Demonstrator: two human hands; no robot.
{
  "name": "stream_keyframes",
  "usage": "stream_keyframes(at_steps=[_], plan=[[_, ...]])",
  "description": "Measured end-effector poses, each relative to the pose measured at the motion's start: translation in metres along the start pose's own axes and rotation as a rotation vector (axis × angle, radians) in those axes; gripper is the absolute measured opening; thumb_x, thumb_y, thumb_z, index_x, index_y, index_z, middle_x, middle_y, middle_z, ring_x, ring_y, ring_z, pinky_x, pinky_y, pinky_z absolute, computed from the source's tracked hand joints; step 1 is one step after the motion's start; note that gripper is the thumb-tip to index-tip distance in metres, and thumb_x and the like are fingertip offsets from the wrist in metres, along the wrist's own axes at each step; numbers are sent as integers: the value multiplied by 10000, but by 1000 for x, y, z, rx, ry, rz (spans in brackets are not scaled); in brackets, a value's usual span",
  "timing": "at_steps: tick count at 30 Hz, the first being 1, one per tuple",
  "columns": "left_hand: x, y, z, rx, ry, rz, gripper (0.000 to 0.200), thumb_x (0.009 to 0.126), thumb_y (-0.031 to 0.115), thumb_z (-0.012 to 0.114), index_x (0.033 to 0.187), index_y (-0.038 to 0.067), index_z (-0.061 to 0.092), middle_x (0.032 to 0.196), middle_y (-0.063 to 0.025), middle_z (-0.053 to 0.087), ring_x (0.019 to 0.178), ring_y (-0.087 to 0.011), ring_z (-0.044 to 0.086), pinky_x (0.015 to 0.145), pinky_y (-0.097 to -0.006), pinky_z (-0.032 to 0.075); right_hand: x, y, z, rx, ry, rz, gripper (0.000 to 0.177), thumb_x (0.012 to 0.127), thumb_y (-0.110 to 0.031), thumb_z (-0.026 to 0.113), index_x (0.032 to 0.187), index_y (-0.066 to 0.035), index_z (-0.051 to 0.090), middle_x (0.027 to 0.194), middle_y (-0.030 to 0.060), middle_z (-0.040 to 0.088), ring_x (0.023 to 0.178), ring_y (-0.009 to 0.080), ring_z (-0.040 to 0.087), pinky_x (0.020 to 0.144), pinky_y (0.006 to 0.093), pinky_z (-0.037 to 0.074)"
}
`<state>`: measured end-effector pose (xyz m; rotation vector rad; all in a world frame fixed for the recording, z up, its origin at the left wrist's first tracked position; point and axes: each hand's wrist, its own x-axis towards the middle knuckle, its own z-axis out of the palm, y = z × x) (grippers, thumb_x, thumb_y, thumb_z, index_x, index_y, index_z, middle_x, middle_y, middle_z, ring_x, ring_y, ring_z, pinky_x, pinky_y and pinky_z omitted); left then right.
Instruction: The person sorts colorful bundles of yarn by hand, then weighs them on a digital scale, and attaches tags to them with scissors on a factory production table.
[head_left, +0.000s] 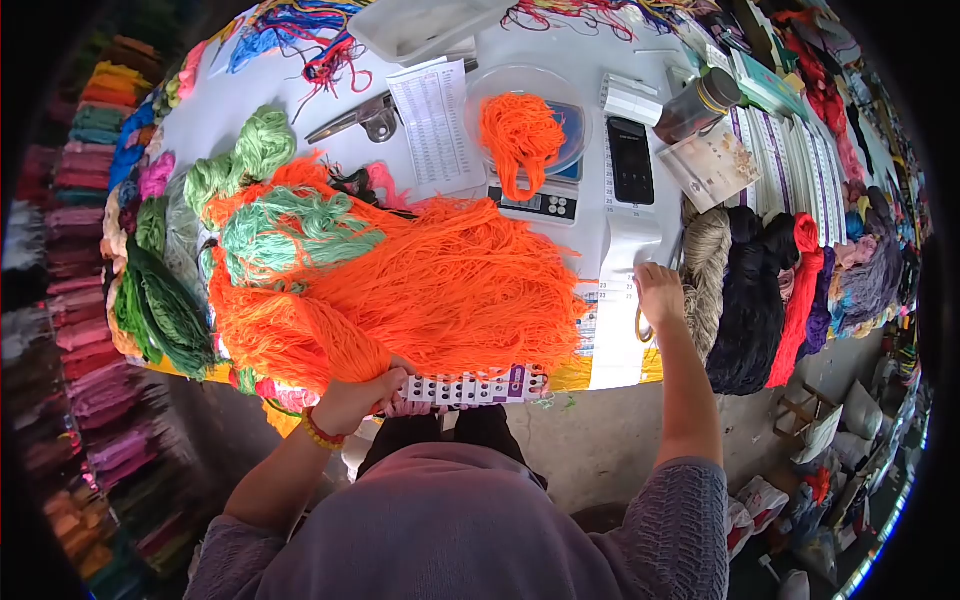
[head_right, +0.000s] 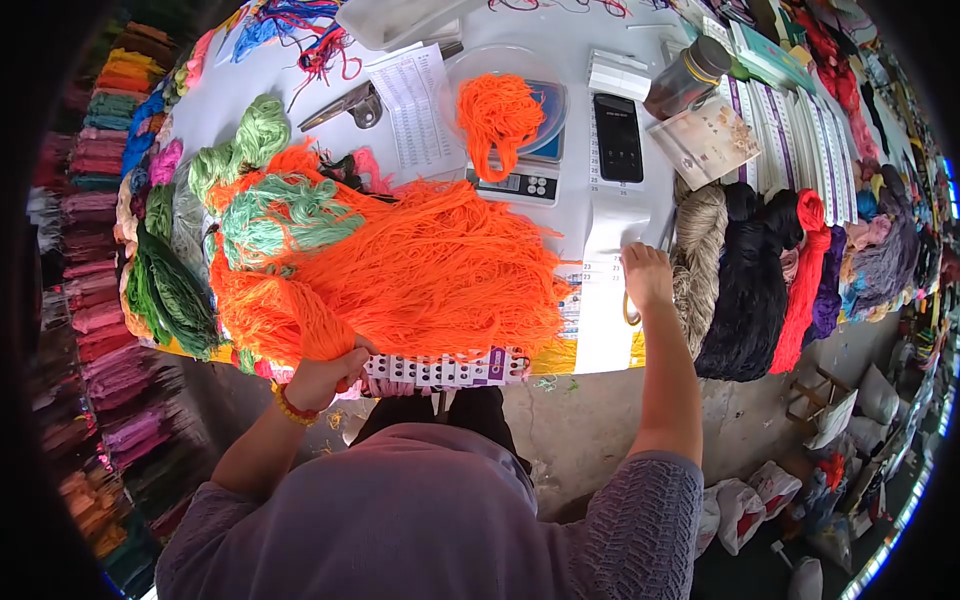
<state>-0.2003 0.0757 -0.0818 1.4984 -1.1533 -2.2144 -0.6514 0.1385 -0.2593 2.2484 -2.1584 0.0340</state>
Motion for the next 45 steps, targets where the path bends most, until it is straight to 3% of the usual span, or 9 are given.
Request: stream_keyframes(at_steps=[5,17,20,23,28,33,37,43,45], plan=[[2,9,13,20,60,-27,123,792,86,530,856,-13,567,478,31,411,417,-40,371,441,-187,363,4,2,3,1,21,-13,143,723,-133,596,831,-86,515,796,58,537,763,229,546,696,352,427],[-3,2,-1,36,38,-15,126,839,127,522,877,38,602,593,30,504,486,-13,440,433,-157,349,2,-9,-26,169,-67,103,87,726,-83,566,764,-68,489,755,88,547,674,274,554,615,365,456],[-4,6,-1,-28,47,-40,132,801,93,525,878,-3,573,492,30,423,448,-48,395,416,-194,307,27,-51,-59,232,353,198,182,723,-101,591,895,-80,535,968,103,569,841,281,558,723,379,435],[-3,3,-3,24,45,4,135,804,95,526,885,-5,567,500,28,426,455,-47,390,420,-196,300,67,-93,-65,306,354,158,458,699,-112,632,1124,-114,461,1205,107,430,1082,281,420,874,374,335],[-3,2,-8,-60,42,-6,137,806,92,523,893,-7,563,501,25,427,452,-53,388,427,-200,307,108,-139,-55,249,394,146,535,699,-119,635,1182,-116,404,1237,116,376,1113,268,383,904,401,293],[1,-8,-14,-54,35,19,134,806,87,523,889,-9,564,499,24,427,456,-58,404,426,-199,311,105,-145,-35,595,522,377,596,720,-55,587,1247,-62,309,1047,123,546,991,298,497,853,383,356],[4,-9,-18,-84,-2,-15,110,824,100,532,879,32,598,610,42,483,486,-19,410,434,-165,325,98,-95,-24,773,593,763,686,735,-14,513,1313,-85,150,991,122,591,680,233,566,677,315,428],[11,-6,-13,-87,17,-67,130,803,80,518,880,-13,566,501,26,445,457,-46,424,416,-187,314,104,-45,-11,380,445,735,778,693,-85,494,1342,-123,67,1093,71,557,978,283,507,850,420,335],[13,-5,-14,-87,16,-76,126,804,77,515,879,-10,567,501,26,446,457,-45,424,414,-187,312,111,-41,-6,439,312,792,790,686,-77,460,1351,-129,36,1171,53,505,1113,273,390,926,467,198]])
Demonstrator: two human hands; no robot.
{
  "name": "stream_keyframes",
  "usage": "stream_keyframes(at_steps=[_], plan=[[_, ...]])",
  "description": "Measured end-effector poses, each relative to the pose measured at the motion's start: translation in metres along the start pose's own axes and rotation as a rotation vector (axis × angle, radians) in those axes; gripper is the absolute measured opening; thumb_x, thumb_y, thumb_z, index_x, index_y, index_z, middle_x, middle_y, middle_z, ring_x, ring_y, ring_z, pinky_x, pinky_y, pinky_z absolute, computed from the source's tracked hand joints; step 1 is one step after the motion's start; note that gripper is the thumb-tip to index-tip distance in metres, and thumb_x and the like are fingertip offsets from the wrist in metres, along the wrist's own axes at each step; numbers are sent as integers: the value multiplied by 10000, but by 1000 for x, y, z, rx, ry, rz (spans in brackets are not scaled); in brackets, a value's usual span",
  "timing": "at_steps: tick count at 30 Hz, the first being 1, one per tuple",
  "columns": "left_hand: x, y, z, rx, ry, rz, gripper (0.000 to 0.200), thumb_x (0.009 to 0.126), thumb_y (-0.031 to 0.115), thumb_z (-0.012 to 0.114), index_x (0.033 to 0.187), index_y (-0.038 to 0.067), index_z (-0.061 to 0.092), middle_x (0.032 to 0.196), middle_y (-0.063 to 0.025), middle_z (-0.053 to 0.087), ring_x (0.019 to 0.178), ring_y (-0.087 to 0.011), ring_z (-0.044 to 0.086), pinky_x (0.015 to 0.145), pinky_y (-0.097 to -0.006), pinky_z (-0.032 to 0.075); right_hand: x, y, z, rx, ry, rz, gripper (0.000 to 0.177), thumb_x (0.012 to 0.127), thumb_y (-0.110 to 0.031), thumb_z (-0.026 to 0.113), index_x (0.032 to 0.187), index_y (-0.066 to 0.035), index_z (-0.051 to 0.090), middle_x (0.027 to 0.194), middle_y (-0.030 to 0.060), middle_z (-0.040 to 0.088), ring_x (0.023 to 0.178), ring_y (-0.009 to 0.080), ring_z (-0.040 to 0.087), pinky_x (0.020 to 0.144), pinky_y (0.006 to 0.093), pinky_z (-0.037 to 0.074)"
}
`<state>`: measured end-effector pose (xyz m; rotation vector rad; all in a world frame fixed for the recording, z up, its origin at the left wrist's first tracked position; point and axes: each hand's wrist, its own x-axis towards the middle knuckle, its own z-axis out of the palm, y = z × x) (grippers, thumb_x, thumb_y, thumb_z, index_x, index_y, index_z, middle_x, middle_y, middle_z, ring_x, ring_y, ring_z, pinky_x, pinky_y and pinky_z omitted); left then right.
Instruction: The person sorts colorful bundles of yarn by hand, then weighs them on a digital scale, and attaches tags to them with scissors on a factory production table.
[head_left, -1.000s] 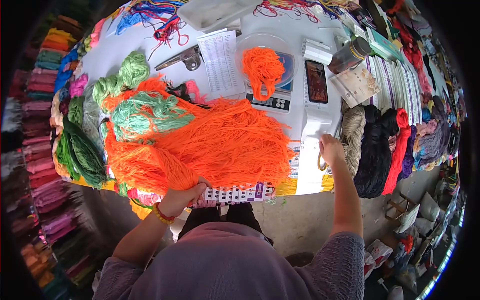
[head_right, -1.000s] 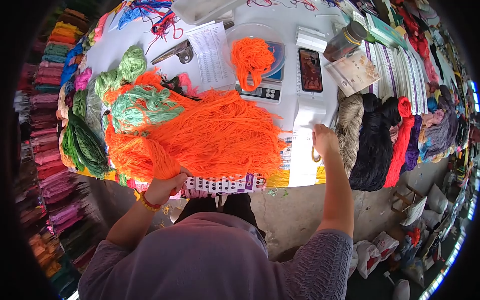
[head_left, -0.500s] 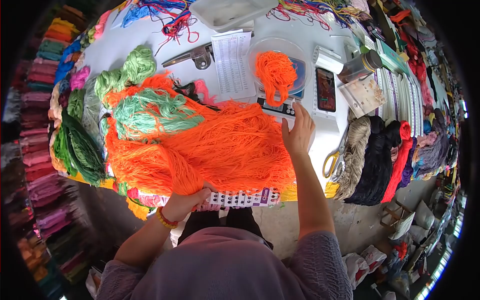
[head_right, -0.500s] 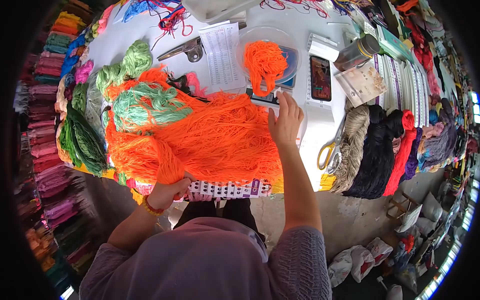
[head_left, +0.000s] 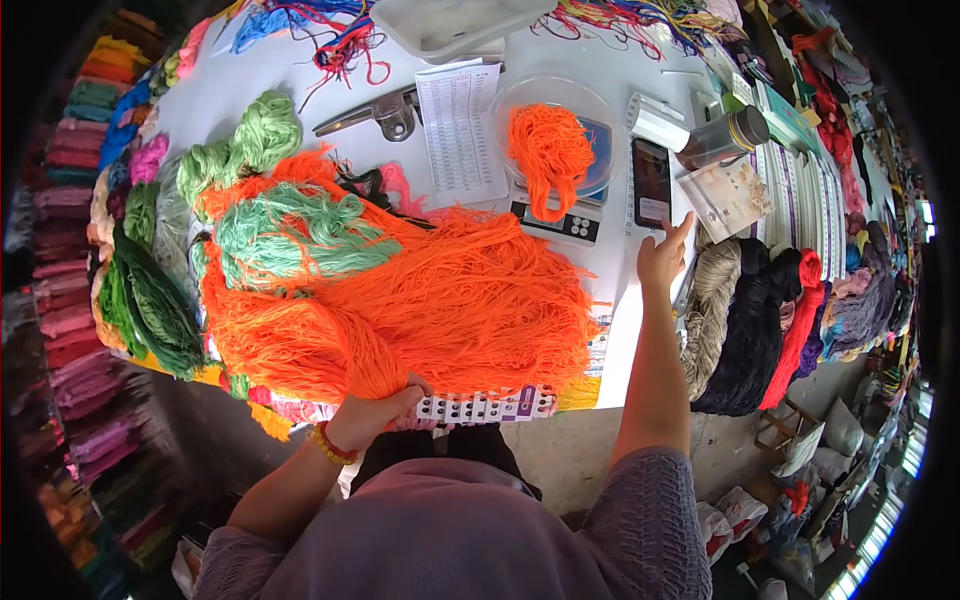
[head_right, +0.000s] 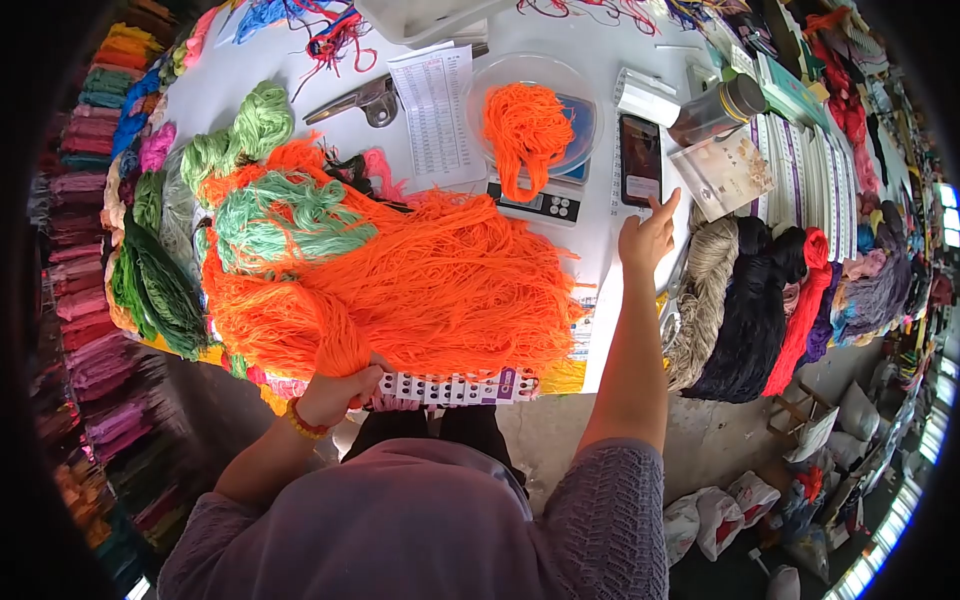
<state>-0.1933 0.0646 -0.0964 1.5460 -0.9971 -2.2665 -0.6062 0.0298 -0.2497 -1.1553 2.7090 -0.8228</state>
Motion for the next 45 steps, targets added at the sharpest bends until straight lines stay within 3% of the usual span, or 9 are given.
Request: stream_keyframes(at_steps=[7,12,14,18,31,34,37,39,45], plan=[[8,2,2,-46,-2,-15,130,808,62,501,877,-31,561,495,18,448,471,-58,456,436,-190,365,6,8,12,8,-16,-23,782,679,-59,443,1352,-136,52,1178,54,504,1115,264,384,929,440,193],[14,3,3,19,13,34,128,804,52,501,875,-37,558,497,9,461,493,-68,484,467,-194,396,5,7,15,-31,-19,-205,757,676,-58,444,1346,-118,95,1141,55,531,1092,260,413,915,428,214],[15,1,-1,25,-14,18,129,825,107,533,895,16,592,650,25,520,569,-26,469,470,-161,368,5,7,15,-35,-27,-186,757,675,-54,446,1344,-117,98,1139,55,530,1092,262,413,912,428,217],[17,2,1,23,-2,7,137,823,127,544,892,20,594,638,27,517,559,-22,467,467,-159,365,7,7,14,5,42,-166,757,670,-46,452,1341,-116,108,1134,42,528,1091,267,410,905,435,221],[20,6,2,34,4,3,134,818,129,553,889,23,596,643,32,525,551,-22,478,468,-160,369,13,6,17,-16,-19,-97,786,661,-46,468,1345,-132,91,1165,25,506,1099,253,393,912,439,207],[20,8,5,30,22,11,128,809,98,536,884,6,582,577,26,497,524,-37,477,463,-172,377,13,6,15,-10,-63,-121,785,653,-21,465,1341,-123,101,1080,39,560,1078,249,433,916,407,242],[22,7,5,21,40,19,121,799,67,521,877,-10,570,506,20,469,491,-52,476,454,-182,384,10,4,9,239,-79,-257,755,664,10,453,1333,-113,126,962,53,608,998,235,508,884,350,317],[21,7,5,17,39,22,118,798,66,522,875,-9,571,506,21,470,490,-52,478,453,-182,385,5,1,5,415,-36,-159,703,685,26,439,1319,-101,164,871,60,623,911,217,559,833,298,372],[21,8,6,33,42,26,115,797,64,526,875,-6,574,504,23,463,478,-48,465,451,-183,384,-8,-14,-6,457,-10,44,663,700,14,475,1297,-89,204,905,57,607,923,203,544,821,314,383]])
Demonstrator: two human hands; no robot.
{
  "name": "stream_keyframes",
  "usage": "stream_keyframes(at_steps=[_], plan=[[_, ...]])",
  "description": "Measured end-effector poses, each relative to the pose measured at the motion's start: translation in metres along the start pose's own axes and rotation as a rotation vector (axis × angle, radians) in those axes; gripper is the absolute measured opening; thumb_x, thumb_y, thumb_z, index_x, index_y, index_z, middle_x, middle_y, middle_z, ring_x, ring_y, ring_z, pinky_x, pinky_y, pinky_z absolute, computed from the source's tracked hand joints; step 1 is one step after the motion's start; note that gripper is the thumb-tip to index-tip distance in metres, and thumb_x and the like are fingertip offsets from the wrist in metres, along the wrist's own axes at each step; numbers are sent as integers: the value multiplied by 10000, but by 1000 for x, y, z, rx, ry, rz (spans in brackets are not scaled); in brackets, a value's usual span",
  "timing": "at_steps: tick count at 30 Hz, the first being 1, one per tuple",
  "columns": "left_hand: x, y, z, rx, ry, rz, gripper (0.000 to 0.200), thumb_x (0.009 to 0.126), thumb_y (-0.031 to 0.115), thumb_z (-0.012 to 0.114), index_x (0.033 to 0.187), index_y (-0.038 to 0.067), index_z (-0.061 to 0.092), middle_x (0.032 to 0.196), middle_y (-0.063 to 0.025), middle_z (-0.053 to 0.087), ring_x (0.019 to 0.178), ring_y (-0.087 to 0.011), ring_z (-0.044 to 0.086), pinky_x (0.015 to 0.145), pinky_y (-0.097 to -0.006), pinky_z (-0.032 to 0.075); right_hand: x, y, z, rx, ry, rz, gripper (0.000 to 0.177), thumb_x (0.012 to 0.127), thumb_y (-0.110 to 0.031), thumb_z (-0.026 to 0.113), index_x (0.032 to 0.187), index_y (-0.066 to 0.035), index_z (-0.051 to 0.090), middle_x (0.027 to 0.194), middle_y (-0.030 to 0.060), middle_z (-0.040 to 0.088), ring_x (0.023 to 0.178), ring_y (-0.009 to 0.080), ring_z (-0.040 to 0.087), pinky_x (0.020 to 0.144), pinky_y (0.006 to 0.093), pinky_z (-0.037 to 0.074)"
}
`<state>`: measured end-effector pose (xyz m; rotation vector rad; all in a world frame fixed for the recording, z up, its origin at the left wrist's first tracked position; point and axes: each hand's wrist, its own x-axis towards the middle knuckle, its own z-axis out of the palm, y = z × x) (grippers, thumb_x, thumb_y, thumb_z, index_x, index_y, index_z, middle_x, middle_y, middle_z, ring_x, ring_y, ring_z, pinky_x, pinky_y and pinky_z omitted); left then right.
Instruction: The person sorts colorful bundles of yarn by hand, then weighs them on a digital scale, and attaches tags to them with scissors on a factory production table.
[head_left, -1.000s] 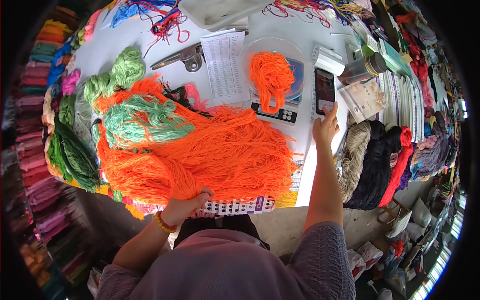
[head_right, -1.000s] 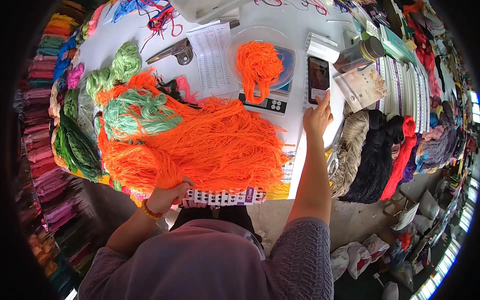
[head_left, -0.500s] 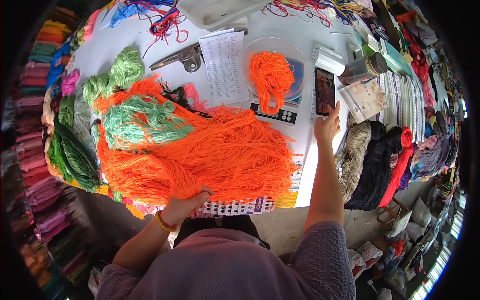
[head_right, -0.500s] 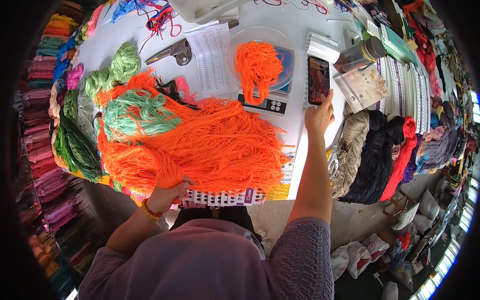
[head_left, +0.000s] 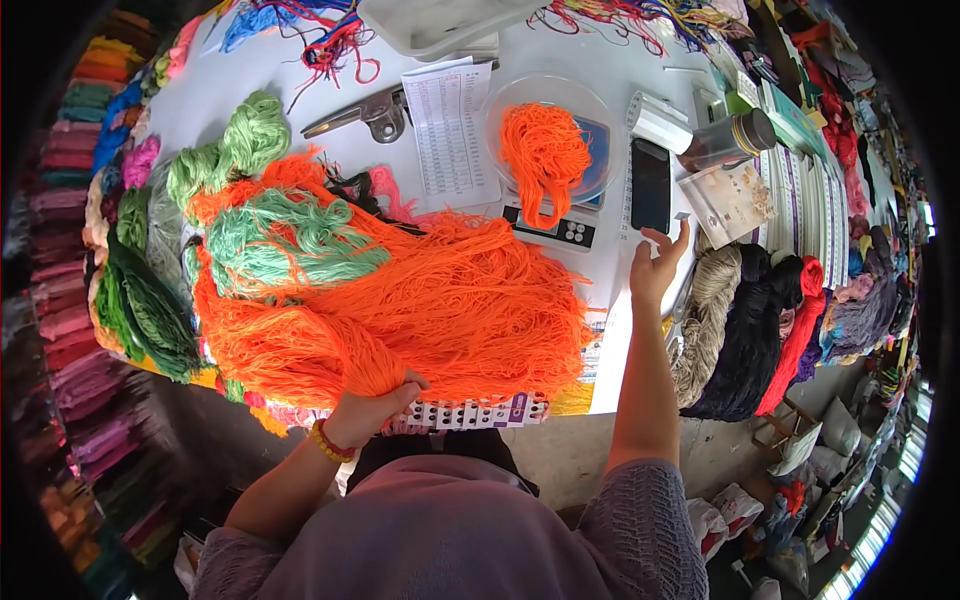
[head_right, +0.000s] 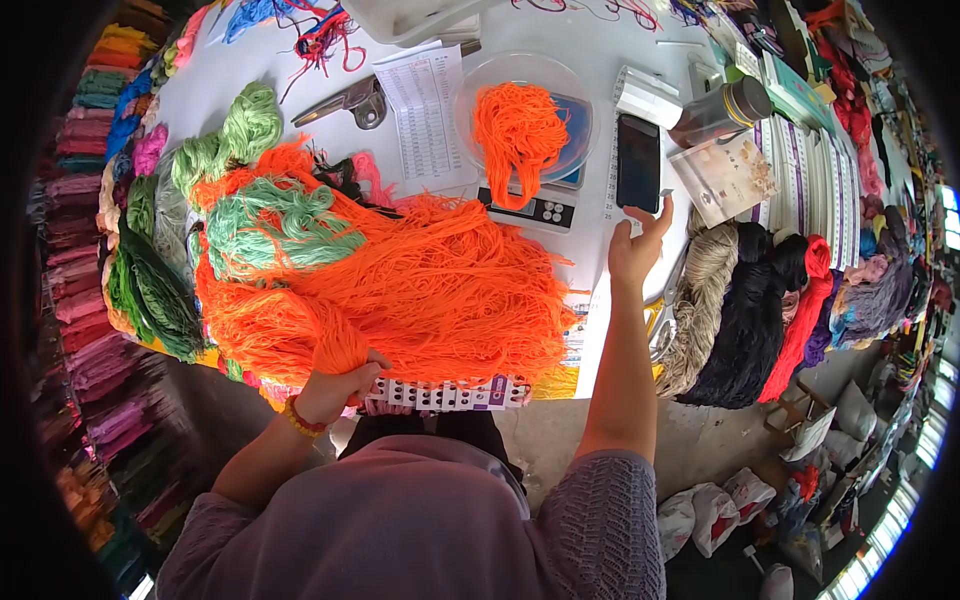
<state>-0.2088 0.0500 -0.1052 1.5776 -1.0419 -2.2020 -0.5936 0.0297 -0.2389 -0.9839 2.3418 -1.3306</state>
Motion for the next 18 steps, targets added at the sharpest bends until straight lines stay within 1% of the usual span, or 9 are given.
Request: stream_keyframes(at_steps=[1,3,5,8,9,11,14,16,18], plan=[[0,-1,0,-4,4,3,115,798,65,524,875,-4,575,504,24,462,476,-45,461,436,-179,372,-2,-2,2,-1,-2,2,663,700,14,475,1297,-89,204,905,57,607,923,203,544,821,314,383],[-1,-2,1,-8,6,6,114,799,65,523,874,-2,576,504,25,460,474,-41,457,422,-175,360,-4,-8,5,-121,57,-299,673,700,-6,516,1293,-79,207,953,65,593,918,223,541,801,324,393],[-1,-2,1,-14,-2,-5,117,804,67,516,878,-2,574,507,26,459,469,-37,448,392,-166,329,-6,-21,6,-137,23,-329,692,681,-46,574,1281,-60,230,1052,95,549,963,268,513,832,352,368],[-2,-1,1,-6,-6,-6,119,807,69,512,882,-3,571,513,26,460,466,-33,440,375,-164,308,-12,-39,13,-387,-62,-619,716,626,-122,657,1240,-47,296,1239,143,389,1137,294,369,938,410,234],[-2,-1,1,-7,-5,-5,119,807,69,512,882,-3,571,513,26,460,466,-33,440,375,-164,308,-14,-43,17,-386,-63,-621,716,626,-122,657,1240,-47,296,1239,143,389,1137,294,369,938,410,234],[-3,-2,0,-6,-22,6,125,807,72,513,891,-3,568,515,25,459,463,-36,435,383,-163,311,-17,-53,27,-500,-86,-867,733,619,-176,686,1234,-56,305,1268,138,356,1188,283,316,946,420,219],[-6,-5,-2,-8,-40,23,129,828,114,535,890,18,593,663,27,510,578,-30,455,503,-181,373,-24,-56,46,-575,-137,-916,689,626,-209,695,1220,-135,354,1299,113,320,1210,281,282,941,454,212],[-6,-8,-4,-8,-51,29,125,827,110,534,893,21,593,665,26,510,587,-31,457,511,-183,377,-22,-55,62,-636,-98,-962,648,609,-194,705,1185,-203,409,1299,91,319,1205,265,289,928,462,223],[-8,-9,-5,-9,-59,33,123,826,105,533,896,25,594,668,24,511,596,-33,459,519,-184,381,-16,-56,71,-675,-75,-1004,661,590,-184,710,1181,-204,415,1299,87,319,1204,258,292,926,457,227]])
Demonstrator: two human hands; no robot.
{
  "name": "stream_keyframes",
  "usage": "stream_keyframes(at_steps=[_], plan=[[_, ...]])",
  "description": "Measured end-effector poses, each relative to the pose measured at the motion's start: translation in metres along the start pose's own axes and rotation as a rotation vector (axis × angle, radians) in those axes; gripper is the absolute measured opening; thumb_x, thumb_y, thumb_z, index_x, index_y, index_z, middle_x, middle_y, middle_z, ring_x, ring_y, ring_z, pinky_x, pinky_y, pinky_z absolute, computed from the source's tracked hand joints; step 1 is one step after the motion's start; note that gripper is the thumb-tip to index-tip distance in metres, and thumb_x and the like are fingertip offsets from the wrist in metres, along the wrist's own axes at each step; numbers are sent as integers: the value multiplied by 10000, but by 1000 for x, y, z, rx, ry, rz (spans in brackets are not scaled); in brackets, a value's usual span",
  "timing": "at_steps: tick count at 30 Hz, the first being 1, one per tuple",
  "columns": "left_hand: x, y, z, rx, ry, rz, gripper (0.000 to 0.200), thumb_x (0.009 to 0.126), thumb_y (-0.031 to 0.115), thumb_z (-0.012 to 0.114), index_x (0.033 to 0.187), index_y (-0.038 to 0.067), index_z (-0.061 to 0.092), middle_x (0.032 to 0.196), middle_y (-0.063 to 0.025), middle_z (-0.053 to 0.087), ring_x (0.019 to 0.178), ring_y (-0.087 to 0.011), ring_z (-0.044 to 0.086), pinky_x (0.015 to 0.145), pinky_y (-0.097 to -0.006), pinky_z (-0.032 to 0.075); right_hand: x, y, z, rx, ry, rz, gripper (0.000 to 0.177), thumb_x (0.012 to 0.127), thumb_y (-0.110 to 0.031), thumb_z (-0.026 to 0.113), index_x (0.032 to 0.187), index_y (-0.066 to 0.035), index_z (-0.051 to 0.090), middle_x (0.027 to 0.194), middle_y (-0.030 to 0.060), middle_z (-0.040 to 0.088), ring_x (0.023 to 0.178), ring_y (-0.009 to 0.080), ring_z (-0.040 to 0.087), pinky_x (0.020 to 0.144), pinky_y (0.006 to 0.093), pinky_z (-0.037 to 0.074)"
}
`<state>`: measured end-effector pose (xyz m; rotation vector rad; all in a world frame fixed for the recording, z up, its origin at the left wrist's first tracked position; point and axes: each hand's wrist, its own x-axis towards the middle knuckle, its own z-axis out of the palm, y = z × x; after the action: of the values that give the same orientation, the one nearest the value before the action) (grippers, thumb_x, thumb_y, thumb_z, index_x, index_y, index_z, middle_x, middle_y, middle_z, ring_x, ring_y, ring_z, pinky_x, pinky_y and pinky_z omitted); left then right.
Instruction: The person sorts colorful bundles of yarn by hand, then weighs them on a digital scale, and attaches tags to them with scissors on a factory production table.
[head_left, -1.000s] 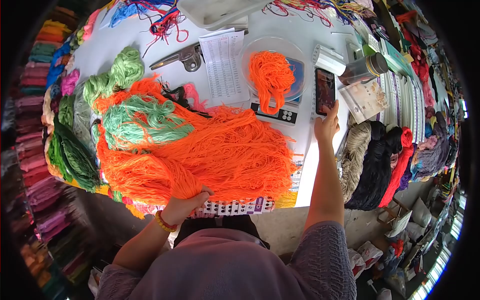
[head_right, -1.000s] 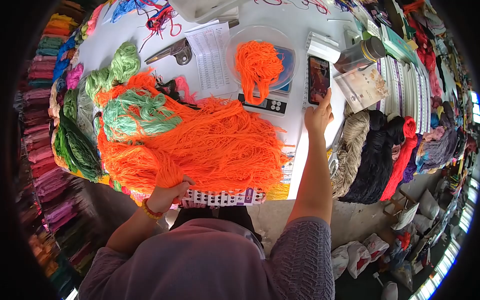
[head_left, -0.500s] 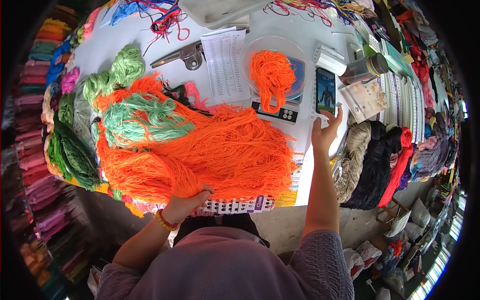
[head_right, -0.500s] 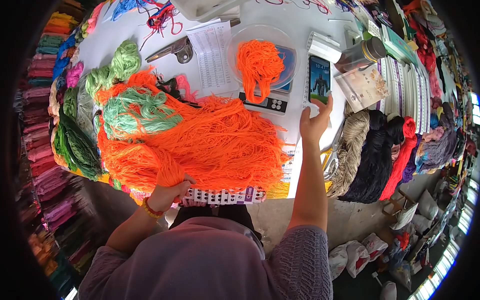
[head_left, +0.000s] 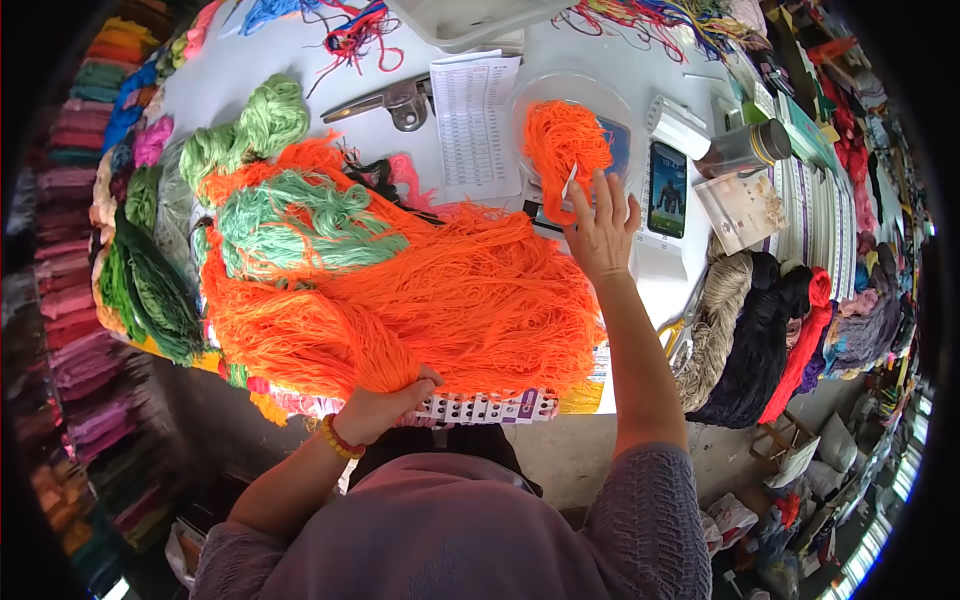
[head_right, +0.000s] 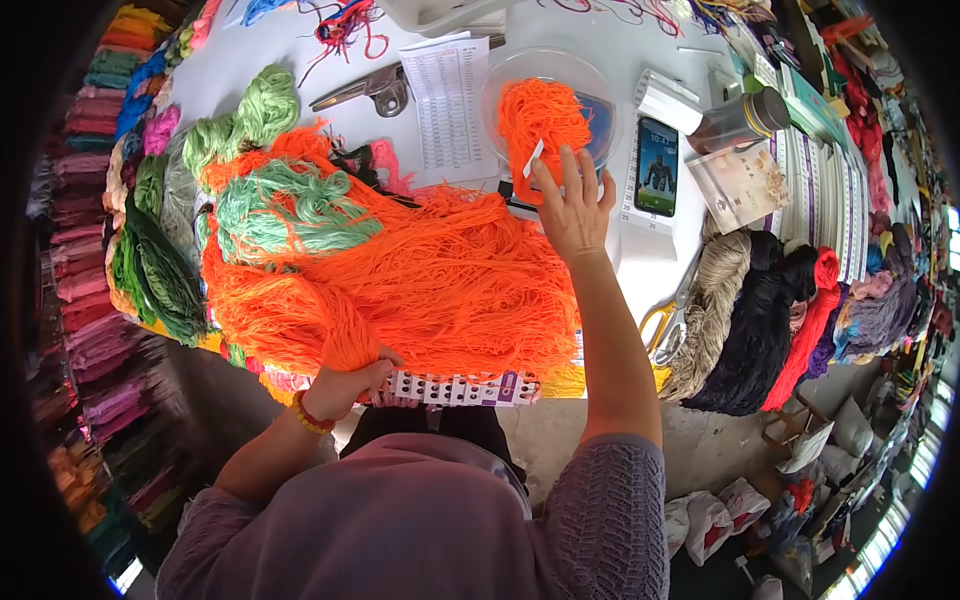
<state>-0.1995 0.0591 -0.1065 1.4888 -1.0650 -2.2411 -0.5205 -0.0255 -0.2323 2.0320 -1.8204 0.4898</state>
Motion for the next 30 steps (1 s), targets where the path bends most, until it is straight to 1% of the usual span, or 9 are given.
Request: stream_keyframes(at_steps=[6,11,15,17,20,23,25,28,30], plan=[[-9,3,-5,-30,24,-109,120,822,99,532,892,26,596,700,28,525,631,-41,475,551,-203,401,19,-4,-6,116,80,-94,547,621,-75,637,1129,-195,475,1048,9,468,1077,191,399,887,390,279],[-21,3,-15,-32,52,65,128,806,108,552,900,31,591,721,16,548,564,-29,470,488,-190,397,39,-2,-34,159,-48,-188,510,653,-46,598,1129,-178,473,884,22,523,931,180,487,859,375,311],[-37,13,-31,-93,24,67,117,800,101,555,893,37,585,708,13,544,537,-33,477,463,-195,405,76,-9,-76,357,-114,-118,504,712,-5,545,1190,-110,422,747,86,525,697,239,525,696,312,412],[-48,26,-37,-103,85,152,103,806,108,547,873,38,581,676,21,520,531,-45,488,463,-210,421,94,-18,-100,625,-323,305,517,729,-9,543,1215,-86,385,708,85,532,639,190,514,619,284,416],[-62,33,-56,-226,120,260,112,814,126,539,872,38,578,649,24,507,544,-51,499,485,-215,431,102,-54,-130,1214,-236,465,564,760,1,525,1264,-85,288,683,55,548,599,92,497,547,240,406],[-74,46,-73,-436,59,318,164,834,166,523,924,33,557,669,6,520,670,-74,529,533,-231,450,83,-143,-203,1444,-661,241,651,782,65,476,1324,-103,158,675,60,546,531,120,520,476,215,408],[-91,61,-84,-442,-156,356,266,877,240,458,1018,25,524,780,-32,541,839,-107,521,648,-252,456,77,-219,-259,1879,-801,368,647,798,62,468,1326,-103,132,725,71,559,549,113,522,494,207,424],[-117,85,-76,-513,-254,413,430,919,339,321,1176,19,448,1012,-62,513,888,-107,493,778,-260,401,83,-268,-266,1850,-330,534,642,794,90,451,1321,-94,135,809,81,564,604,105,528,508,198,428],[-125,87,-79,-529,-284,422,441,920,346,318,1204,27,427,1025,-56,509,894,-101,485,779,-254,396,80,-289,-262,1812,-231,512,651,784,107,448,1320,-92,136,839,82,563,629,95,525,504,192,418]])
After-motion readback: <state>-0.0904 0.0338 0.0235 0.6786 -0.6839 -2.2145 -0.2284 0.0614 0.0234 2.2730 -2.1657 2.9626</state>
